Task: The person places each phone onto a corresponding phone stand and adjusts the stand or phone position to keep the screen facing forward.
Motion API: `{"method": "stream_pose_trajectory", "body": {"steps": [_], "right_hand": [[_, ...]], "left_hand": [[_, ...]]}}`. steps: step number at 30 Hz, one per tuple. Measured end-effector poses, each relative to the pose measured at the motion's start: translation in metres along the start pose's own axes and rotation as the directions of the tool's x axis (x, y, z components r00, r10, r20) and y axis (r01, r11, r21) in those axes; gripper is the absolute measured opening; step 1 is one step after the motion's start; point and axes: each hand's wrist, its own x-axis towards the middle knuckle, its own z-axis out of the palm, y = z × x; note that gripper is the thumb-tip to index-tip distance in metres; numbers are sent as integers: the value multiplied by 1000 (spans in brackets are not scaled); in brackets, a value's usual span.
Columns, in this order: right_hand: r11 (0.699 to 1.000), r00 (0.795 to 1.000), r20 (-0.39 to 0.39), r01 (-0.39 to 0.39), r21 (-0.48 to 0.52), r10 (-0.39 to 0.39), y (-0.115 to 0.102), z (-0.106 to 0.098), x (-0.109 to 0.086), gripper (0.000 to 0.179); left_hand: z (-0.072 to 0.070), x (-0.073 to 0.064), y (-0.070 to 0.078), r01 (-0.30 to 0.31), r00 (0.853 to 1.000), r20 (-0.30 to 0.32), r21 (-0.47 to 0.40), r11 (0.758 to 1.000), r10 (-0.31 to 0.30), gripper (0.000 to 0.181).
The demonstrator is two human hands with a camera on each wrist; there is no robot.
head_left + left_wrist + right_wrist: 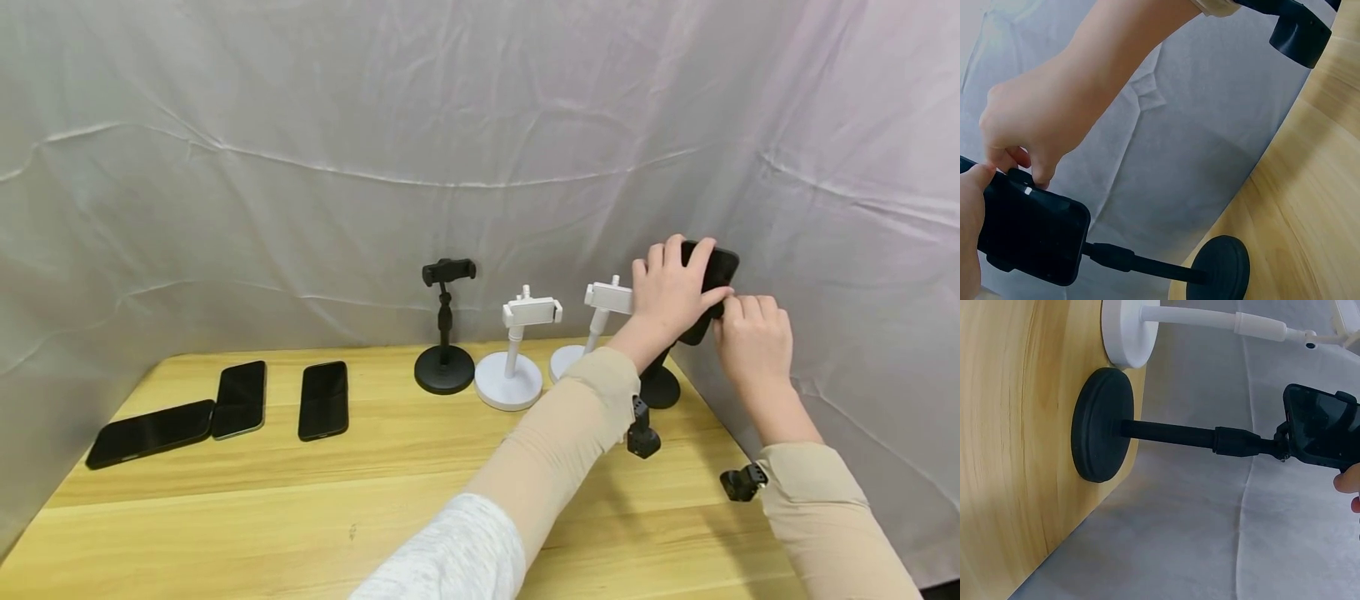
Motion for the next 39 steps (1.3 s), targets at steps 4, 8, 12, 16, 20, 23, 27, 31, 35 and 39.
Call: {"method": "stream_pose_trajectory", "body": {"steps": [4, 8, 12, 16, 20, 23, 27, 31, 35, 39], "right_hand": [[1000, 1000, 6, -3, 5, 3, 0, -1, 0, 17], [1000, 1000, 1, -5, 9, 5, -1, 0, 0, 15], [1000, 1000, -1, -5, 7, 5, -2, -1, 0, 14], [1000, 1000, 24, -6, 3, 6, -3, -3, 0, 16], [1000, 998, 59, -8, 0, 8, -2, -4, -1, 19], [1000, 997, 73, -15, 2, 15, -1, -3, -1, 19], [1000, 997, 74, -30, 1, 30, 0, -2, -2, 17], [999, 997, 68, -42, -1, 42, 0, -1, -3, 16], [999, 997, 63, -44, 1, 43, -2, 0, -3, 15], [999, 997, 59, -48, -1, 48, -3, 0, -2, 15]], "left_hand": [[-1, 0, 0, 2, 1000, -2, 5, 1000, -2, 73], [-2, 0, 1, 11, 1000, 5, 14, 1000, -11, 73], [-2, 0, 3, 23, 1000, 21, 26, 999, -23, 73], [-1, 0, 4, 30, 999, 17, 33, 999, -31, 73], [0, 0, 4, 34, 999, 10, 33, 999, -34, 73], [-1, 0, 5, 33, 999, 13, 33, 999, -34, 74], [-1, -1, 5, 22, 1000, 13, 44, 999, -23, 75], [0, -2, 5, 14, 1000, 2, 58, 998, -14, 75], [1, -2, 5, 18, 1000, -13, 66, 998, -17, 75], [1, -2, 5, 19, 1000, -23, 69, 997, -17, 75]]}}
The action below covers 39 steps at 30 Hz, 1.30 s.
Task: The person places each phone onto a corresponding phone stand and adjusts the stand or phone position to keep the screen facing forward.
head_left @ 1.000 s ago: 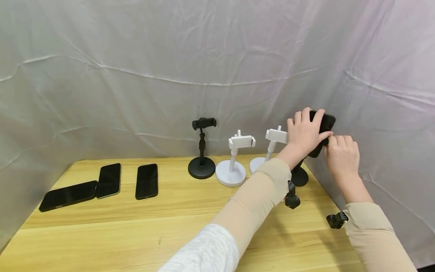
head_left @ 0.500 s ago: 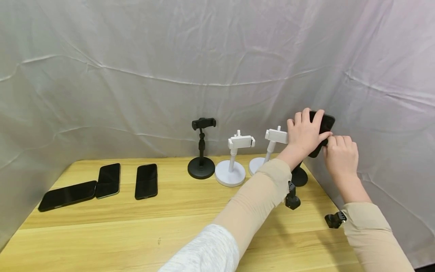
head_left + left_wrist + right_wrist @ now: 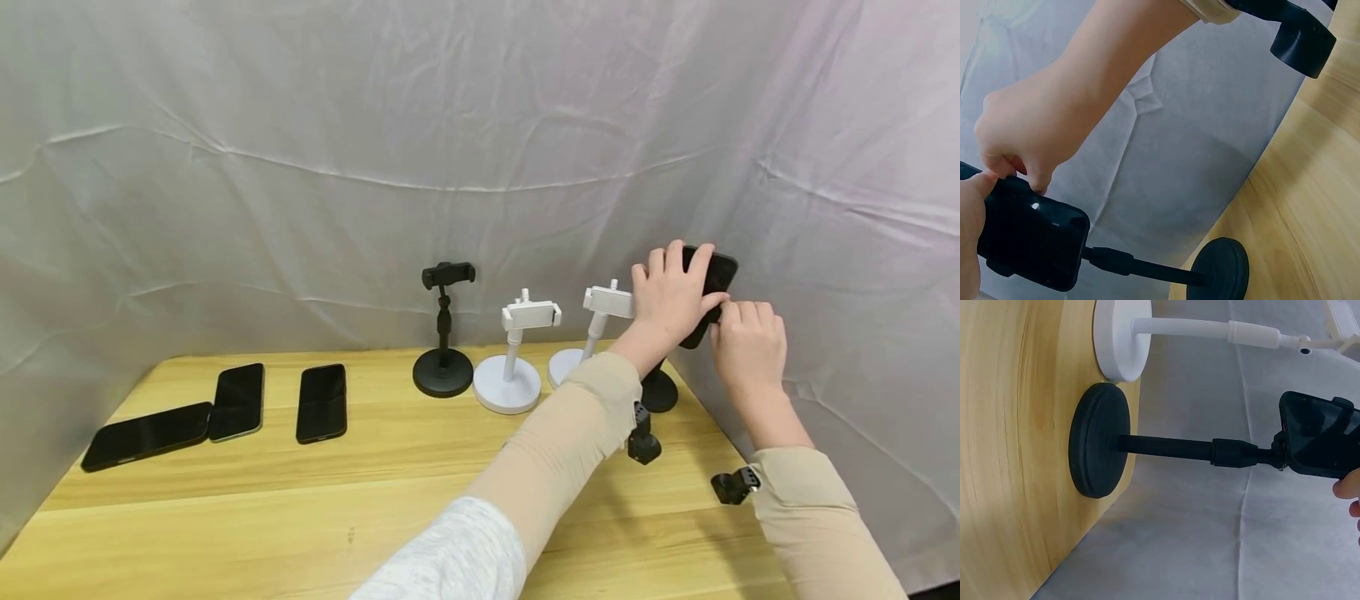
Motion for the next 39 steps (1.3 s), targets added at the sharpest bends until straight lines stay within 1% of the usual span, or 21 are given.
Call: {"method": "stream_pose_trajectory", "body": {"steps": [5, 8, 13, 19, 25, 29, 31, 36, 39], "right_hand": [[1000, 1000, -14, -13, -3, 13, -3, 0, 1, 12], [1000, 1000, -9, -16, -10, 16, -5, 0, 2, 11], [999, 999, 13, -29, -26, 29, -6, -2, 3, 13], [999, 1000, 7, -29, -34, 29, -7, -3, 3, 16], [998, 999, 14, -46, -53, 46, -6, -4, -1, 25], [997, 998, 14, -56, -50, 57, -6, -4, -5, 30], [997, 998, 9, -60, -47, 60, -6, -3, -7, 32], [998, 998, -31, -63, -26, 62, -5, -4, -11, 32], [998, 996, -53, -68, -5, 67, -4, -4, -13, 32]], "left_hand": [[1, 0, 0, 0, 1000, 0, -1, 1000, 0, 74], [1, 0, -1, -2, 1000, 17, -5, 1000, 2, 75], [-3, -1, -4, -22, 999, 48, -7, 1000, 22, 76], [-6, -3, -10, -41, 998, 37, 9, 999, 41, 75], [-11, -7, -16, -63, 997, 39, 21, 998, 62, 72], [-13, -10, -20, -77, 997, 16, 35, 996, 76, 67], [-13, -11, -22, -86, 996, -13, 43, 995, 87, 64], [-14, -12, -29, -115, 990, -77, 56, 992, 119, 60], [-17, -13, -33, -132, 986, -98, 61, 989, 137, 59]]}}
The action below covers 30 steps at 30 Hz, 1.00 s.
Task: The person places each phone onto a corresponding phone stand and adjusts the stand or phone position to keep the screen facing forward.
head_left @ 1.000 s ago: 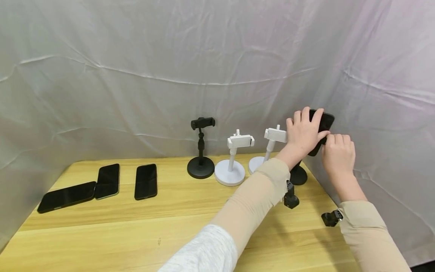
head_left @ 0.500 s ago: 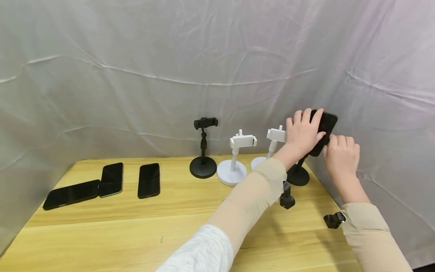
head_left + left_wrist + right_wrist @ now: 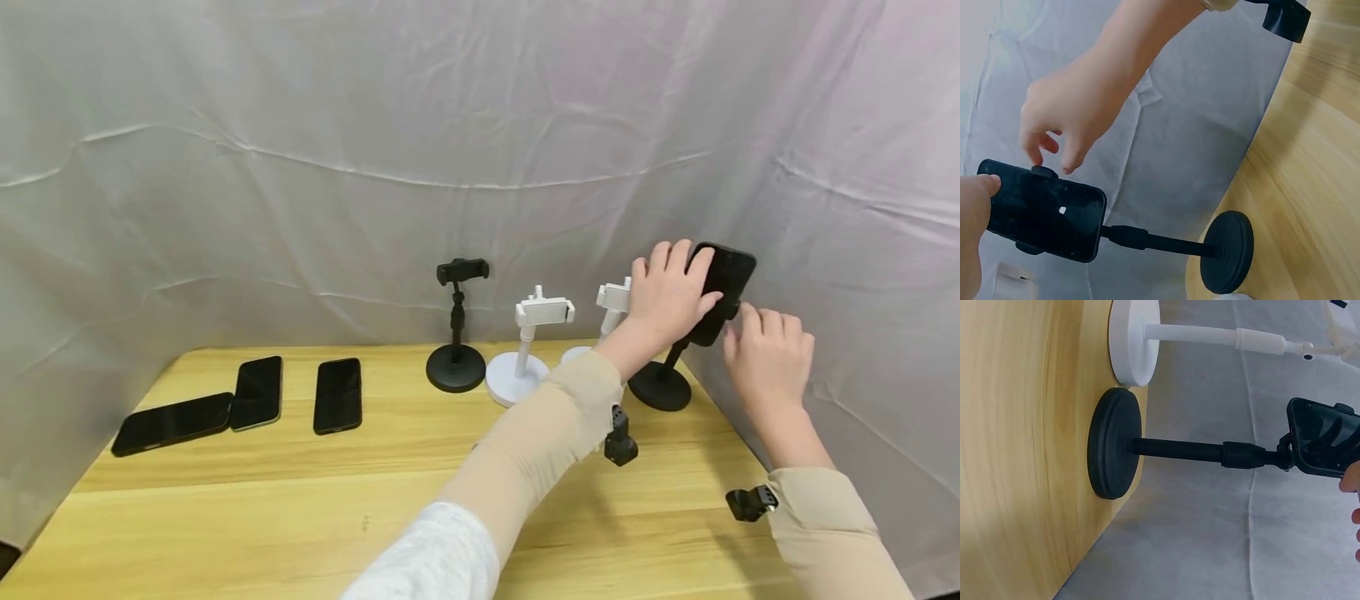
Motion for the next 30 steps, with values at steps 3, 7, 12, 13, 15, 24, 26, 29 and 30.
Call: {"method": "stream_pose_trajectory", "body": {"steps": [3, 7, 12, 13, 15, 24, 26, 29, 30], "right_hand": [[1000, 1000, -9, -8, 15, 8, 1, 0, -3, 32], [1000, 1000, -13, -15, 24, 16, 2, -1, -6, 32], [996, 997, -6, -75, 57, 76, -3, -6, -8, 33], [993, 995, 9, -97, 64, 97, -4, -8, -8, 34], [985, 988, 48, -151, 84, 147, -6, -12, -9, 36], [900, 898, 220, -415, 132, 382, -13, -22, -11, 43], [881, 874, 252, -456, 128, 415, -15, -24, -11, 45], [851, 843, 281, -508, 135, 459, -19, -26, -11, 47], [839, 832, 288, -526, 140, 474, -21, -27, -11, 48]], "left_hand": [[-4, -1, -4, -20, 1000, -13, 7, 1000, 20, 59], [-8, -4, -8, -45, 998, -30, 25, 999, 46, 59], [-11, -7, -15, -62, 995, -81, 31, 998, 64, 57], [-12, -7, -17, -64, 993, -94, 30, 998, 66, 56], [-14, -9, -20, -67, 990, -121, 27, 997, 70, 55], [-28, -18, -36, -78, 974, -212, 27, 997, 82, 48], [-31, -21, -40, -76, 977, -197, 14, 997, 77, 47], [-35, -25, -46, -63, 984, -169, -10, 998, 61, 46], [-36, -27, -48, -58, 986, -156, -18, 998, 55, 45]]}}
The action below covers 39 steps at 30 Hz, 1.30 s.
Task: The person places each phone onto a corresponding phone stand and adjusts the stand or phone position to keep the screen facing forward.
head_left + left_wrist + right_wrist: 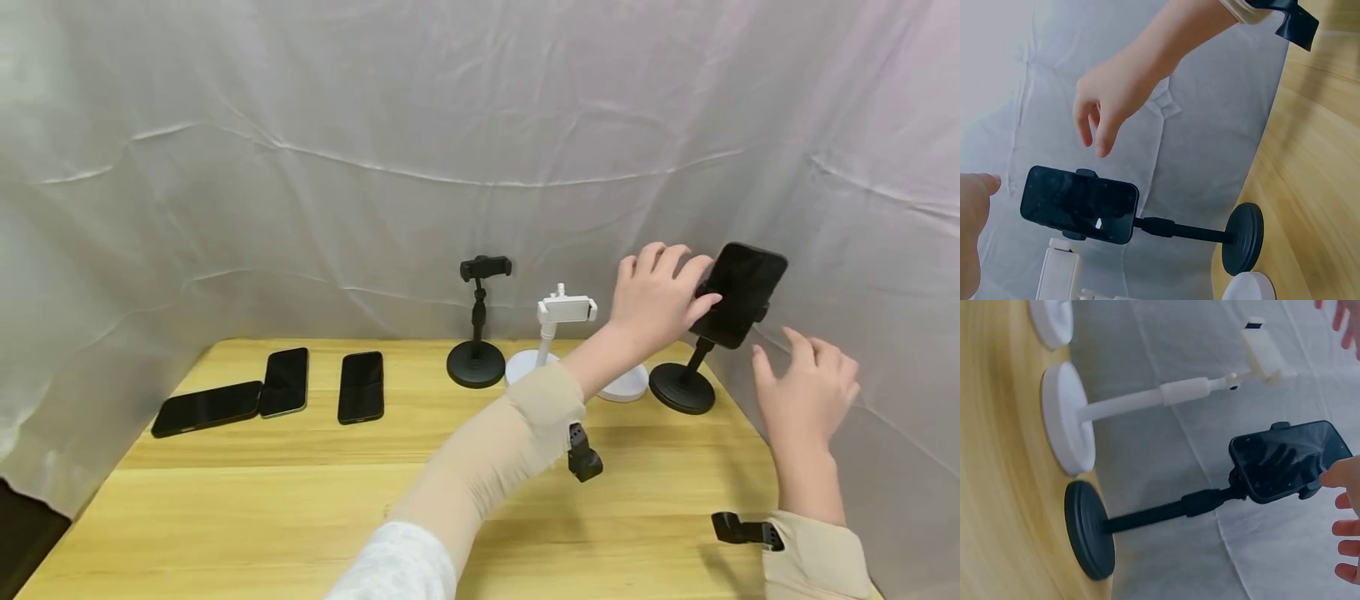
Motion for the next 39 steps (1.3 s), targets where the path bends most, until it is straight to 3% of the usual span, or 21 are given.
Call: {"method": "stream_pose_trajectory", "body": {"steps": [5, 9, 13, 21, 26, 31, 34, 39], "right_hand": [[997, 998, -9, -57, 58, 58, -7, 1, -5, 49], [994, 998, -41, -47, 94, 51, -11, 3, -8, 49], [990, 997, -62, -46, 134, 55, -18, 4, -10, 48], [974, 992, -37, -114, 198, 124, -35, 9, -14, 50], [967, 994, -49, -86, 240, 101, -45, 12, -16, 52], [963, 996, -84, -9, 271, 33, -53, 17, -17, 53], [960, 995, -104, 35, 277, -7, -56, 21, -16, 54], [958, 992, -116, 81, 276, -50, -61, 27, -13, 57]], "left_hand": [[-7, -9, -10, 24, 998, 53, -51, 998, -21, 45], [-10, -16, -17, 47, 996, 77, -98, 994, -39, 45], [-15, -23, -24, 71, 995, 83, -138, 988, -60, 44], [-24, -43, -35, 131, 989, 95, -221, 966, -113, 42], [-29, -56, -42, 161, 987, 67, -292, 943, -148, 41], [-34, -71, -50, 189, 982, 56, -350, 918, -181, 41], [-38, -80, -56, 217, 976, 58, -400, 891, -211, 40], [-49, -93, -66, 270, 959, 58, -499, 824, -279, 38]]}}
